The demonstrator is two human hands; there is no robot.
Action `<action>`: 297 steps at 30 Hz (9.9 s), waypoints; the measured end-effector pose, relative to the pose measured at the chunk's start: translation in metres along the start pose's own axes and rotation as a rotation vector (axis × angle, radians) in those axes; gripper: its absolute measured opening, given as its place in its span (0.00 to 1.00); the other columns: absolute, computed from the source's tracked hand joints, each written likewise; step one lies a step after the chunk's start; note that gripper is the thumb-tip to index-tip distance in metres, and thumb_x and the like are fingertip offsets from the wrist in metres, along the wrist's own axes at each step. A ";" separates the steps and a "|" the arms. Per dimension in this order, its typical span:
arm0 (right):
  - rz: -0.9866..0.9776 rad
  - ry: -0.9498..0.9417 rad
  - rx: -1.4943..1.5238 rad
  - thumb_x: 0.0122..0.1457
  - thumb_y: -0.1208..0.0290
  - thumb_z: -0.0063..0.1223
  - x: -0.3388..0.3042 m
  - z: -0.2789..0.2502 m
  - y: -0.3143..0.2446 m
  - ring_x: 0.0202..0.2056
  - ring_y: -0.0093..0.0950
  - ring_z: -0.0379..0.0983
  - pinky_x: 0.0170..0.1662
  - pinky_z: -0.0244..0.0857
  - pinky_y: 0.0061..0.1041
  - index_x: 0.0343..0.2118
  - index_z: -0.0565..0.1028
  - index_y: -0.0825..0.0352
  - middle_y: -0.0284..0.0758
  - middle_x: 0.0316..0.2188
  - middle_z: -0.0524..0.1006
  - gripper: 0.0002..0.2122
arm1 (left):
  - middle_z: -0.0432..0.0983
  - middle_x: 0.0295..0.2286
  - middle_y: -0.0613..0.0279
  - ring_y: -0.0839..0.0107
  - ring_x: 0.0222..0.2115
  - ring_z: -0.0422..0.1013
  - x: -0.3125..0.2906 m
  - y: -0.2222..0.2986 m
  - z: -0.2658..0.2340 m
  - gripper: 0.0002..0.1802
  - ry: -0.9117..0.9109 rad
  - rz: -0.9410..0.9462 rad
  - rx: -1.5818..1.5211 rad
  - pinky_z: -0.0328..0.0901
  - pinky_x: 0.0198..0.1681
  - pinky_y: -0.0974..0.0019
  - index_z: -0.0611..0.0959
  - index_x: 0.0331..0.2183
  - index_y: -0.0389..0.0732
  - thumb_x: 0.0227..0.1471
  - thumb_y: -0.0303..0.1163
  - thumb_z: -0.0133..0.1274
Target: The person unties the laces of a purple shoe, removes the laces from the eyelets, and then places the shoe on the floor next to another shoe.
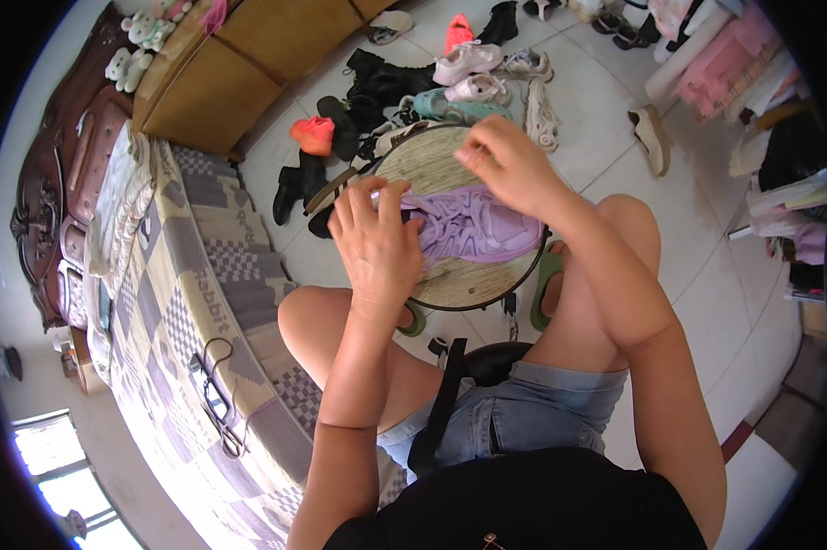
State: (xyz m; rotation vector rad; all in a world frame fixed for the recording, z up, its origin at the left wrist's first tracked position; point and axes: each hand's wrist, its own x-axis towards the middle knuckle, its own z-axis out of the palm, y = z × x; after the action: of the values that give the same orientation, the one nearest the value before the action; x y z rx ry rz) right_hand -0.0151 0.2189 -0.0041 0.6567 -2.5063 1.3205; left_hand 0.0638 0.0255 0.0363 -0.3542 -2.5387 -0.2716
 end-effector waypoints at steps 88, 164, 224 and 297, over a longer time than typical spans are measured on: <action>-0.448 -0.117 -0.046 0.50 0.70 0.60 -0.024 0.006 -0.028 0.42 0.35 0.68 0.45 0.59 0.36 0.27 0.71 0.63 0.34 0.39 0.69 0.08 | 0.70 0.31 0.60 0.58 0.38 0.67 -0.010 -0.021 0.013 0.10 -0.263 0.064 -0.367 0.61 0.47 0.55 0.81 0.22 0.39 0.36 0.34 0.62; -0.056 -0.013 0.185 0.53 0.75 0.59 -0.027 0.025 0.003 0.30 0.44 0.70 0.32 0.63 0.38 0.30 0.67 0.68 0.40 0.26 0.71 0.10 | 0.74 0.35 0.60 0.61 0.41 0.70 0.004 -0.084 -0.022 0.16 0.191 -0.342 0.042 0.66 0.42 0.59 0.85 0.26 0.41 0.36 0.13 0.48; -0.310 0.038 -0.089 0.46 0.67 0.65 -0.019 -0.009 -0.019 0.48 0.37 0.66 0.51 0.59 0.41 0.29 0.75 0.65 0.37 0.45 0.70 0.11 | 0.79 0.25 0.62 0.59 0.27 0.77 -0.009 0.000 0.018 0.20 -0.443 -0.192 -0.329 0.68 0.30 0.58 0.73 0.34 0.43 0.40 0.33 0.66; -0.375 -0.025 -0.354 0.50 0.81 0.49 -0.001 -0.007 0.004 0.45 0.39 0.68 0.50 0.58 0.41 0.31 0.73 0.64 0.35 0.40 0.72 0.06 | 0.75 0.22 0.64 0.62 0.28 0.72 0.000 -0.008 0.035 0.04 -0.095 0.062 -0.318 0.66 0.39 0.61 0.81 0.25 0.43 0.41 0.28 0.59</action>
State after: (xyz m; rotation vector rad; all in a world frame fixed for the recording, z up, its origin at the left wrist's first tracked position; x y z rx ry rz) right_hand -0.0163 0.2268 -0.0037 0.9951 -2.3895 0.7217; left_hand 0.0438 0.0274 0.0062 -0.5784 -2.5712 -0.6519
